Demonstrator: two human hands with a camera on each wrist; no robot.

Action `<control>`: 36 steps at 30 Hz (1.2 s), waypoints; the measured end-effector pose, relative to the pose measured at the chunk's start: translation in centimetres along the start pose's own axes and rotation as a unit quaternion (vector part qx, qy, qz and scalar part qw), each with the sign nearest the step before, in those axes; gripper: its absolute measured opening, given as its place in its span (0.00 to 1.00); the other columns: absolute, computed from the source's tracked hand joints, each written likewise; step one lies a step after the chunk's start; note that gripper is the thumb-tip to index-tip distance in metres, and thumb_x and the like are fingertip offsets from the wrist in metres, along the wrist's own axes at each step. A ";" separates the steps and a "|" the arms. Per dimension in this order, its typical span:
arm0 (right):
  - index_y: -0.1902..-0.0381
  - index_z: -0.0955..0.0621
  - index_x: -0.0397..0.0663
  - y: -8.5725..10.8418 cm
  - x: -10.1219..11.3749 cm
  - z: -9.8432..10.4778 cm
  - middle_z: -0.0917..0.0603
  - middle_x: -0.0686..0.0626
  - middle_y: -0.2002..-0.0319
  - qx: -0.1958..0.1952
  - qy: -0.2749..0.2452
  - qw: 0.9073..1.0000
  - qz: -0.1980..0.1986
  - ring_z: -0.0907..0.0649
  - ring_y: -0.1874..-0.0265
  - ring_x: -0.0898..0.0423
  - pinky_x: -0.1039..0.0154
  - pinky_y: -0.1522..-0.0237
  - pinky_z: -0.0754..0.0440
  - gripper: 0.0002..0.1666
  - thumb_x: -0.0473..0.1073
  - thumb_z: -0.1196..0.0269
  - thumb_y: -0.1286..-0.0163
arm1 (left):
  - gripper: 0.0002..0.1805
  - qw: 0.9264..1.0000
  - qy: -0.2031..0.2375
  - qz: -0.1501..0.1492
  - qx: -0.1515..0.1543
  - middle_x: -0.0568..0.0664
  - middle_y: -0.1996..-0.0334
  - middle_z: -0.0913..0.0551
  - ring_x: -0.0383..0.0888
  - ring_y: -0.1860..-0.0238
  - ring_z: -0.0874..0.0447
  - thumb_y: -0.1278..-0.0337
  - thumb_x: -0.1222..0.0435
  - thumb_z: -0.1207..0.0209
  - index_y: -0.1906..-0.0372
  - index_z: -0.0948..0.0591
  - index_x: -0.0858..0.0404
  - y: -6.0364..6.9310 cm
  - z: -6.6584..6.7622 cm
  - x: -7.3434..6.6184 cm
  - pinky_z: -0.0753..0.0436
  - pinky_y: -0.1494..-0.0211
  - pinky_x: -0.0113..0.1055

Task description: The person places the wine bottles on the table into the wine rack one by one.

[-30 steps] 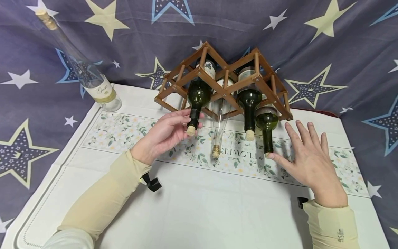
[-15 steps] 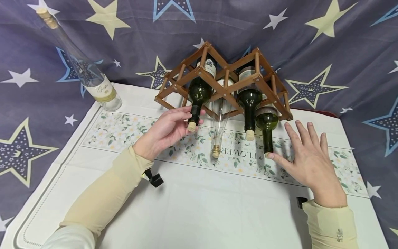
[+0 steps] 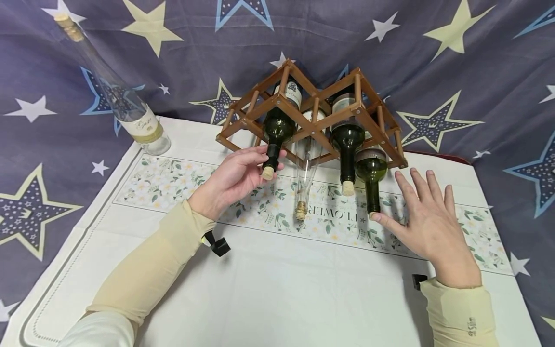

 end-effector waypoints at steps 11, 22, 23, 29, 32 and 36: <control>0.12 0.49 0.52 0.1 0.1 0.1 0.50 0.32 0.16 0.000 0.000 1.000 -0.001 0.60 0.17 0.32 0.27 0.24 0.72 0.63 0.72 0.34 0.30 | 0.26 0.999 -0.026 0.003 -0.021 0.69 0.26 0.34 0.51 0.49 0.13 0.18 0.73 0.55 0.22 0.37 0.72 0.4 0.6 0.1 0.11 0.48 0.38; 0.12 0.51 0.52 0.1 0.3 0.5 0.52 0.34 0.15 -0.003 0.005 1.000 -0.001 0.59 0.17 0.32 0.27 0.24 0.72 0.64 0.72 0.34 0.31 | 0.28 0.988 -0.112 -0.019 -0.106 0.59 0.36 0.22 0.47 0.54 0.16 0.22 0.69 0.44 0.22 0.31 0.67 2.1 2.7 -0.4 0.14 0.40 0.44; 0.12 0.51 0.52 0.1 0.3 0.5 0.52 0.34 0.15 -0.003 0.006 1.000 -0.002 0.59 0.17 0.32 0.27 0.24 0.72 0.64 0.72 0.33 0.31 | 0.28 0.986 -0.125 -0.022 -0.112 0.59 0.35 0.22 0.47 0.54 0.16 0.22 0.69 0.44 0.23 0.31 0.67 2.3 2.8 -0.5 0.14 0.39 0.44; 0.12 0.51 0.51 0.1 0.5 0.6 0.53 0.35 0.15 -0.003 0.013 1.000 -0.004 0.62 0.16 0.34 0.29 0.23 0.73 0.65 0.73 0.34 0.32 | 0.28 0.970 -0.197 -0.052 -0.133 0.59 0.31 0.22 0.57 0.40 0.17 0.21 0.66 0.43 0.23 0.33 0.67 3.1 3.9 -1.5 0.17 0.36 0.45; 0.12 0.51 0.51 0.1 0.6 0.6 0.53 0.35 0.15 -0.004 0.013 1.000 -0.004 0.62 0.16 0.35 0.29 0.23 0.73 0.65 0.73 0.34 0.32 | 0.28 0.960 -0.226 -0.074 -0.149 0.60 0.32 0.22 0.60 0.37 0.18 0.21 0.66 0.43 0.24 0.33 0.67 3.5 4.6 -2.2 0.16 0.36 0.45; 0.12 0.51 0.51 0.1 0.6 0.7 0.53 0.34 0.15 -0.003 0.014 1.000 -0.005 0.62 0.16 0.35 0.29 0.23 0.73 0.65 0.73 0.34 0.32 | 0.27 0.947 -0.252 -0.098 -0.175 0.61 0.34 0.22 0.55 0.43 0.16 0.21 0.66 0.43 0.25 0.33 0.68 4.1 5.6 -3.2 0.16 0.38 0.45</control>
Point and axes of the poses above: each hand's wrist, its own y-axis away from the middle knuckle, its own z-axis out of the back of the hand, x = y × z, the point moved 10 cm from there along -y, towards the middle knuckle
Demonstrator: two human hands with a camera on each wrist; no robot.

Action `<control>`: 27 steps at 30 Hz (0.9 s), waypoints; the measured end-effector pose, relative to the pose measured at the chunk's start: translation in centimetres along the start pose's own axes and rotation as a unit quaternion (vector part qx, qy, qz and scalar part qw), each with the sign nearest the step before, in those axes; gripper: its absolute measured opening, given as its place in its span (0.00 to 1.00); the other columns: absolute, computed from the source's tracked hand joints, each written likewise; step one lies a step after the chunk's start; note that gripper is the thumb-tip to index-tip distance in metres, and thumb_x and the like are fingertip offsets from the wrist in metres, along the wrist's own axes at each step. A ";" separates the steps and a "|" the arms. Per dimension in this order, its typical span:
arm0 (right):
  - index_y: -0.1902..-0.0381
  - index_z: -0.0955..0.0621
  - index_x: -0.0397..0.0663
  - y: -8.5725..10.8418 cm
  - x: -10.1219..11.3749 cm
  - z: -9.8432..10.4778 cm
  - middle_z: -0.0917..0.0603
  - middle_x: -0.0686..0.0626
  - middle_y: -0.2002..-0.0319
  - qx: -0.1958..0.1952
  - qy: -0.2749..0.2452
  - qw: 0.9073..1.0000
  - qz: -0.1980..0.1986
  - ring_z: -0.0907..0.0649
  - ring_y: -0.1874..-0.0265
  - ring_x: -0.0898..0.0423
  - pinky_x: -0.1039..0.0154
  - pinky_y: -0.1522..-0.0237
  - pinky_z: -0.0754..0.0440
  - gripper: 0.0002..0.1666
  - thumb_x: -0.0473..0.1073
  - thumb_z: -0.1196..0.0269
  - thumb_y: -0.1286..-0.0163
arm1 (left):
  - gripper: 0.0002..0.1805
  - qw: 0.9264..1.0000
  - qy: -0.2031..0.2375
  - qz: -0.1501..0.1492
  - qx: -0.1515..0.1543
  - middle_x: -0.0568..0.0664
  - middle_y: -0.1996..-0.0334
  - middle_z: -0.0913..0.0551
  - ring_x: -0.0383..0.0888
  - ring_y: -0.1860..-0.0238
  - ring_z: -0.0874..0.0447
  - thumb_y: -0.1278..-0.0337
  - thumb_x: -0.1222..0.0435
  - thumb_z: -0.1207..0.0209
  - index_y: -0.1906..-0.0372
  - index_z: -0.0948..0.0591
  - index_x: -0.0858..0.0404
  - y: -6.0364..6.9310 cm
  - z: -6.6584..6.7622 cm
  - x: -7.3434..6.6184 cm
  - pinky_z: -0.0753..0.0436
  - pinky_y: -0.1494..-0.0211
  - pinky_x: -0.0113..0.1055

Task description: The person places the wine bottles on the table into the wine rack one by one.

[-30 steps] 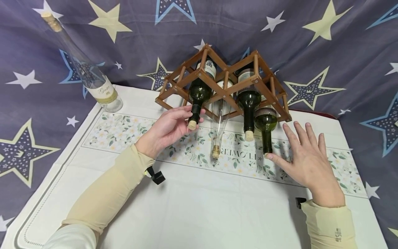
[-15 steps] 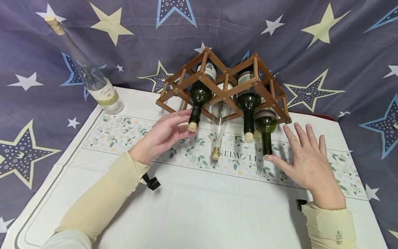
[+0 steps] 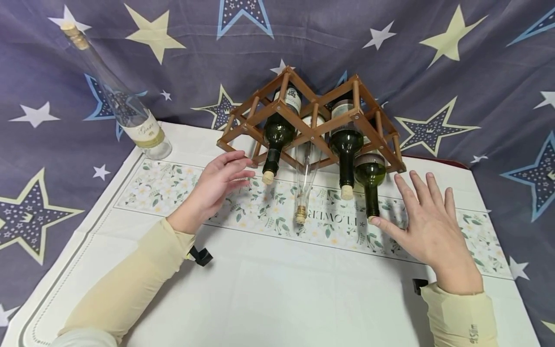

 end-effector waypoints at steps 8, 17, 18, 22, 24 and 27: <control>0.12 0.52 0.52 0.0 0.1 0.1 0.52 0.33 0.15 0.000 -0.001 1.000 0.002 0.61 0.16 0.34 0.29 0.23 0.72 0.66 0.73 0.33 0.32 | 0.29 0.997 -0.048 -0.037 -0.046 0.65 0.32 0.26 0.47 0.49 0.16 0.23 0.68 0.44 0.23 0.36 0.69 0.1 2.8 -0.9 0.17 0.40 0.44; 0.12 0.50 0.50 0.0 0.2 0.3 0.51 0.33 0.16 -0.004 -0.001 1.000 0.004 0.62 0.16 0.35 0.30 0.23 0.74 0.66 0.73 0.33 0.32 | 0.30 0.984 -0.102 -0.075 -0.130 0.61 0.37 0.25 0.46 0.49 0.17 0.28 0.70 0.43 0.25 0.34 0.71 -0.1 6.6 -2.0 0.18 0.42 0.43; 0.12 0.50 0.51 0.0 0.2 0.3 0.52 0.33 0.15 -0.004 0.000 1.000 0.003 0.62 0.16 0.36 0.30 0.23 0.73 0.66 0.73 0.33 0.32 | 0.30 0.983 -0.103 -0.075 -0.135 0.61 0.37 0.25 0.47 0.49 0.17 0.27 0.69 0.43 0.25 0.34 0.70 -0.2 7.0 -2.0 0.18 0.42 0.43; 0.12 0.51 0.51 0.0 0.2 0.4 0.52 0.34 0.15 -0.003 0.002 1.000 0.001 0.62 0.16 0.36 0.29 0.23 0.73 0.66 0.73 0.33 0.32 | 0.30 0.977 -0.116 -0.082 -0.161 0.62 0.36 0.26 0.46 0.48 0.19 0.26 0.68 0.41 0.25 0.34 0.70 -0.2 8.4 -2.4 0.18 0.40 0.43; 0.12 0.51 0.52 0.1 0.2 0.4 0.53 0.34 0.15 -0.003 0.003 1.000 0.001 0.63 0.16 0.36 0.30 0.23 0.73 0.66 0.73 0.33 0.32 | 0.30 0.970 -0.135 -0.094 -0.179 0.62 0.35 0.26 0.45 0.48 0.20 0.26 0.67 0.41 0.25 0.34 0.70 -0.1 9.2 -2.7 0.19 0.41 0.41; 0.12 0.52 0.52 0.1 0.3 0.5 0.53 0.34 0.15 -0.003 0.003 1.000 0.002 0.63 0.16 0.36 0.31 0.23 0.74 0.66 0.73 0.34 0.32 | 0.30 0.957 -0.165 -0.114 -0.208 0.62 0.35 0.26 0.45 0.48 0.22 0.25 0.66 0.40 0.25 0.33 0.69 0.3 10.3 -3.5 0.20 0.45 0.36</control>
Point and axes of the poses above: each hand's wrist, its own y-axis away from the middle knuckle, its own z-axis out of the back of the hand, x = y × z, the point moved 10 cm from there along -y, towards the middle knuckle
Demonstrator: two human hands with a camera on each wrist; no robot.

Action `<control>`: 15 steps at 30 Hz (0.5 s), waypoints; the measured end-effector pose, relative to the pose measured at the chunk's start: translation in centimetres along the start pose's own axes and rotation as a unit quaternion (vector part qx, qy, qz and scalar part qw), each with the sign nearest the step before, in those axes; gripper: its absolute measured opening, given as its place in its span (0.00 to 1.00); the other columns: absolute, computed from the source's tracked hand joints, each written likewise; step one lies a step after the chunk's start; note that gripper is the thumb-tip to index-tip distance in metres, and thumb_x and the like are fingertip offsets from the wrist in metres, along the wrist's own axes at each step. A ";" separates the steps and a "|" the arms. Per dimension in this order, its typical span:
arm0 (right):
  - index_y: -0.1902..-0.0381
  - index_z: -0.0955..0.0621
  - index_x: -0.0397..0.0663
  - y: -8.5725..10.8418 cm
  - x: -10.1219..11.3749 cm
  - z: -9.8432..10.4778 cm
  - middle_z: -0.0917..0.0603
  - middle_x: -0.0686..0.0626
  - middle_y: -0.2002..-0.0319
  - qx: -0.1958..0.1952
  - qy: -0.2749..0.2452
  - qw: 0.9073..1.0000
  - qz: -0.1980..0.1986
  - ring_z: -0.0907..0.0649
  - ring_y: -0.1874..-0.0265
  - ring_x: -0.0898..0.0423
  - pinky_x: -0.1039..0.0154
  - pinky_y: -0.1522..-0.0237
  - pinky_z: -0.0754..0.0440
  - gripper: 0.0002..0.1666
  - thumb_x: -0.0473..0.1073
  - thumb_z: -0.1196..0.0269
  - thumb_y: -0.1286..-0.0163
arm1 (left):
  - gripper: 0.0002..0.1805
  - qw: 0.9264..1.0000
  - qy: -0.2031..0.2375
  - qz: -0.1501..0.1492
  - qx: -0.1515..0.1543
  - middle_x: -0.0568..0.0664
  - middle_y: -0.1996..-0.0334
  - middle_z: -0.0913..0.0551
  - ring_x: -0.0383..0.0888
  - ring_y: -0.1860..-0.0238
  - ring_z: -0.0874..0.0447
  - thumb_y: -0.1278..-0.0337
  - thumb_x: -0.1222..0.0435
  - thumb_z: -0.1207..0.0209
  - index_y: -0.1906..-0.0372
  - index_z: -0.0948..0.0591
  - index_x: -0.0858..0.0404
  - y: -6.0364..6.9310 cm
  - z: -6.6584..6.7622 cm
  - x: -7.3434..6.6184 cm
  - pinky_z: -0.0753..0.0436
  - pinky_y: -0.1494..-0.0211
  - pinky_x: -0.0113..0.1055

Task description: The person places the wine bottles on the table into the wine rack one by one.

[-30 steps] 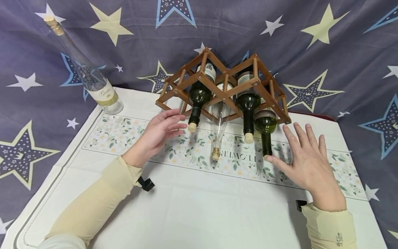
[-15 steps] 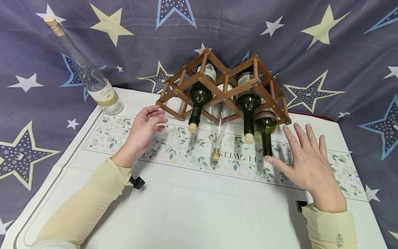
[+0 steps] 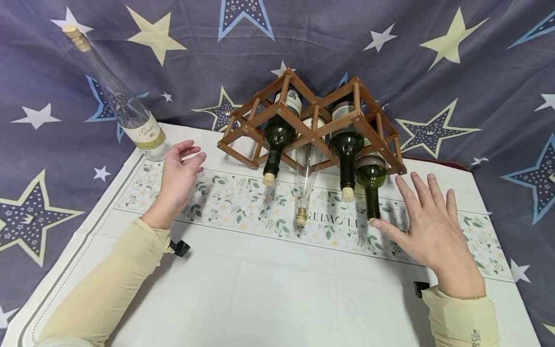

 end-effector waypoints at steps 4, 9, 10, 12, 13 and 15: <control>0.12 0.53 0.54 0.0 0.1 0.0 0.52 0.34 0.15 -0.001 0.000 1.000 0.001 0.63 0.16 0.37 0.31 0.23 0.74 0.66 0.73 0.33 0.32 | 0.31 0.999 -0.021 -0.022 -0.037 0.61 0.34 0.29 0.49 0.44 0.25 0.26 0.66 0.39 0.25 0.35 0.69 -0.5 1.7 -0.4 0.22 0.46 0.34; 0.12 0.52 0.54 0.1 0.2 0.1 0.52 0.34 0.15 -0.004 -0.001 1.000 0.002 0.61 0.16 0.35 0.31 0.23 0.74 0.66 0.73 0.33 0.32 | 0.32 0.993 -0.057 -0.065 -0.084 0.63 0.33 0.32 0.54 0.40 0.28 0.28 0.66 0.39 0.25 0.36 0.70 -1.5 4.1 -0.9 0.25 0.41 0.33; 0.12 0.51 0.53 0.1 0.2 0.1 0.51 0.34 0.15 -0.004 -0.001 1.000 0.002 0.60 0.16 0.35 0.31 0.23 0.74 0.66 0.73 0.33 0.33 | 0.33 0.991 -0.066 -0.074 -0.094 0.63 0.33 0.32 0.55 0.40 0.29 0.28 0.66 0.39 0.25 0.36 0.69 -1.7 4.6 -1.1 0.26 0.41 0.33; 0.12 0.51 0.53 0.1 0.2 0.0 0.52 0.34 0.15 -0.005 -0.002 1.000 0.003 0.60 0.16 0.35 0.31 0.23 0.73 0.66 0.73 0.33 0.33 | 0.33 0.986 -0.084 -0.089 -0.114 0.62 0.32 0.32 0.56 0.38 0.30 0.28 0.66 0.39 0.25 0.36 0.69 -2.1 5.5 -1.3 0.28 0.41 0.33; 0.12 0.51 0.53 0.1 0.2 0.0 0.52 0.34 0.15 -0.006 -0.002 1.000 0.004 0.60 0.16 0.35 0.30 0.23 0.73 0.66 0.73 0.33 0.33 | 0.33 0.984 -0.091 -0.094 -0.123 0.61 0.31 0.33 0.55 0.38 0.30 0.29 0.65 0.39 0.25 0.36 0.68 -2.3 5.9 -1.4 0.29 0.41 0.33; 0.12 0.50 0.53 0.1 0.3 0.0 0.52 0.35 0.15 -0.006 -0.003 1.000 0.005 0.60 0.16 0.35 0.30 0.23 0.72 0.65 0.73 0.33 0.33 | 0.34 0.980 -0.103 -0.100 -0.140 0.60 0.31 0.34 0.54 0.38 0.31 0.30 0.64 0.38 0.25 0.37 0.67 -2.6 6.7 -1.4 0.29 0.40 0.34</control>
Point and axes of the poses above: each hand's wrist, its own y-axis away from the middle knuckle, its own z-axis out of the back of the hand, x = y × z, the point moved 10 cm from there along -y, towards the middle knuckle
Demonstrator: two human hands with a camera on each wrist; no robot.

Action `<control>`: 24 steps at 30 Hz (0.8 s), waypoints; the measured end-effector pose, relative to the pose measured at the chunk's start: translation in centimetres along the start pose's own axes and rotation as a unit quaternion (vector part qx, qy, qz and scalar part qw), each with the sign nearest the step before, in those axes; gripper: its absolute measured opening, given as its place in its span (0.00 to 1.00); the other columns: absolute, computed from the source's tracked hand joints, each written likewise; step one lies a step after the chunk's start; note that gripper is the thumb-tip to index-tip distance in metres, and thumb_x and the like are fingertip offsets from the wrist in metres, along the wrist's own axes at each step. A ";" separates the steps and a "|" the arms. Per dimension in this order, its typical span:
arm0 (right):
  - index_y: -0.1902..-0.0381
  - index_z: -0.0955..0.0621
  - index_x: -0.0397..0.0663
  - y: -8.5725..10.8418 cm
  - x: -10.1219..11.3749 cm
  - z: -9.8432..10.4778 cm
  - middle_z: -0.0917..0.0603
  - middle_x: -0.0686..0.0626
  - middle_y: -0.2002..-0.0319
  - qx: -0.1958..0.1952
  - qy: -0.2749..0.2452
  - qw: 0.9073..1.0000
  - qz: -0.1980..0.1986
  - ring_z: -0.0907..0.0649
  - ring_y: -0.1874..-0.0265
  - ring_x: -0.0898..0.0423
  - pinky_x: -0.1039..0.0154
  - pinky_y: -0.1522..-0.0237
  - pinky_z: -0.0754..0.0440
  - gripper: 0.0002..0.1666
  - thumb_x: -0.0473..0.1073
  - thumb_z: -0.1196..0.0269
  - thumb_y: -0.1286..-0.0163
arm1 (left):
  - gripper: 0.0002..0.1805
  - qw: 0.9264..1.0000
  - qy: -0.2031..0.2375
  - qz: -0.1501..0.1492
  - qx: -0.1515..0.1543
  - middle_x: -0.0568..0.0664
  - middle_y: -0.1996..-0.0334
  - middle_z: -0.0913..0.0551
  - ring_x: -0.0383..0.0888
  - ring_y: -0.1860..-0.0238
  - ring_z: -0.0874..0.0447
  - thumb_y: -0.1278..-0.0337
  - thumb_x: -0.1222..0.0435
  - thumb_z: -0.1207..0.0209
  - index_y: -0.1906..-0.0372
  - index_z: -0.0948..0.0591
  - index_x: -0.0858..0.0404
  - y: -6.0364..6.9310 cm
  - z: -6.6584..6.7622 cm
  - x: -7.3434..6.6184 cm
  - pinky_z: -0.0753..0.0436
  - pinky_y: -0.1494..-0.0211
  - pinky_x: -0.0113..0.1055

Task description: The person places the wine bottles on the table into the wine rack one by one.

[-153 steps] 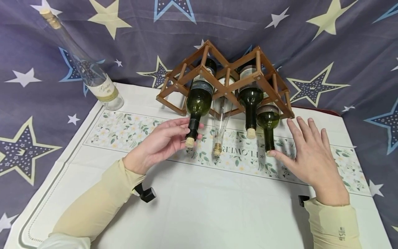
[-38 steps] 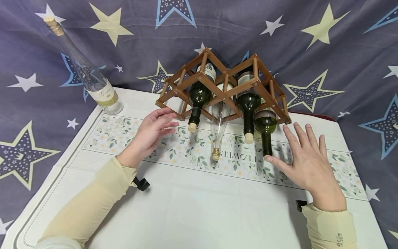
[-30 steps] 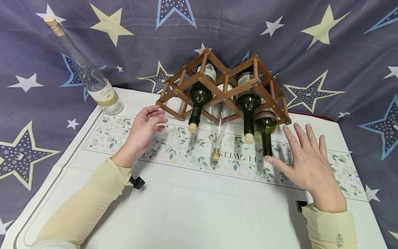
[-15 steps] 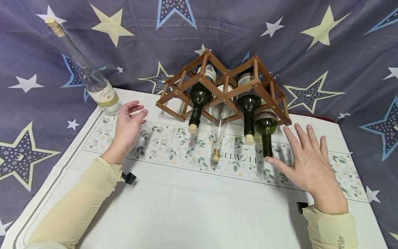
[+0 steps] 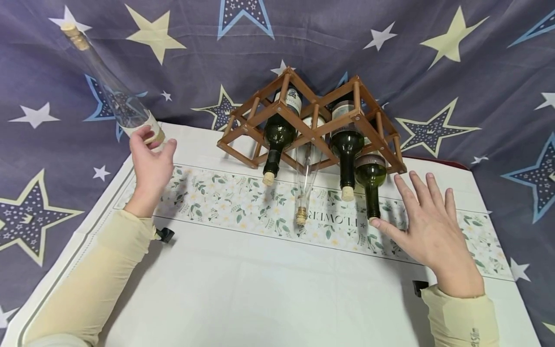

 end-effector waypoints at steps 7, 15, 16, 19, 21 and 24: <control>0.12 0.51 0.54 0.0 0.0 0.0 0.53 0.35 0.15 0.001 -0.004 1.000 0.001 0.61 0.16 0.36 0.31 0.23 0.73 0.66 0.73 0.33 0.32 | 0.39 0.997 -0.033 -0.014 -0.061 0.57 0.29 0.39 0.51 0.35 0.35 0.34 0.63 0.34 0.24 0.39 0.63 -1.7 2.2 0.5 0.31 0.31 0.36; 0.12 0.50 0.52 0.0 0.1 0.2 0.52 0.35 0.15 -0.004 -0.005 1.000 0.005 0.61 0.16 0.36 0.31 0.23 0.73 0.65 0.72 0.32 0.33 | 0.45 0.992 -0.067 -0.025 -0.100 0.56 0.27 0.43 0.42 0.24 0.45 0.39 0.63 0.31 0.23 0.42 0.65 -4.2 3.9 1.3 0.47 0.24 0.24; 0.12 0.50 0.52 0.0 0.1 0.2 0.52 0.35 0.15 -0.004 -0.006 1.000 0.005 0.61 0.16 0.36 0.31 0.23 0.73 0.65 0.72 0.32 0.33 | 0.46 0.992 -0.071 -0.021 -0.102 0.56 0.26 0.43 0.41 0.24 0.46 0.40 0.62 0.31 0.22 0.42 0.65 -4.5 4.0 1.5 0.48 0.24 0.23; 0.12 0.50 0.53 0.1 0.1 0.3 0.52 0.36 0.15 -0.005 -0.008 1.000 0.006 0.61 0.16 0.36 0.30 0.23 0.73 0.65 0.72 0.32 0.33 | 0.50 0.991 -0.083 -0.005 -0.104 0.54 0.25 0.44 0.40 0.23 0.47 0.41 0.59 0.30 0.20 0.45 0.63 -5.2 4.3 2.1 0.49 0.24 0.22; 0.12 0.49 0.52 0.1 0.1 0.3 0.52 0.35 0.15 -0.005 -0.009 1.000 0.007 0.61 0.16 0.36 0.30 0.23 0.73 0.65 0.72 0.32 0.33 | 0.53 0.990 -0.088 0.001 -0.106 0.54 0.24 0.44 0.40 0.22 0.48 0.43 0.58 0.29 0.19 0.46 0.62 -5.6 4.5 2.4 0.50 0.24 0.22; 0.12 0.49 0.52 0.1 0.0 0.3 0.52 0.35 0.15 -0.005 -0.009 1.000 0.007 0.61 0.16 0.36 0.30 0.23 0.73 0.65 0.72 0.32 0.33 | 0.55 0.990 -0.091 0.008 -0.107 0.54 0.23 0.44 0.40 0.22 0.48 0.44 0.57 0.27 0.18 0.47 0.61 -6.2 4.5 2.8 0.50 0.24 0.23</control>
Point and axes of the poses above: each hand's wrist, its own y-axis away from the middle knuckle, its own z-axis out of the back of the hand, x = y × z, the point moved 10 cm from there along -y, towards the middle knuckle
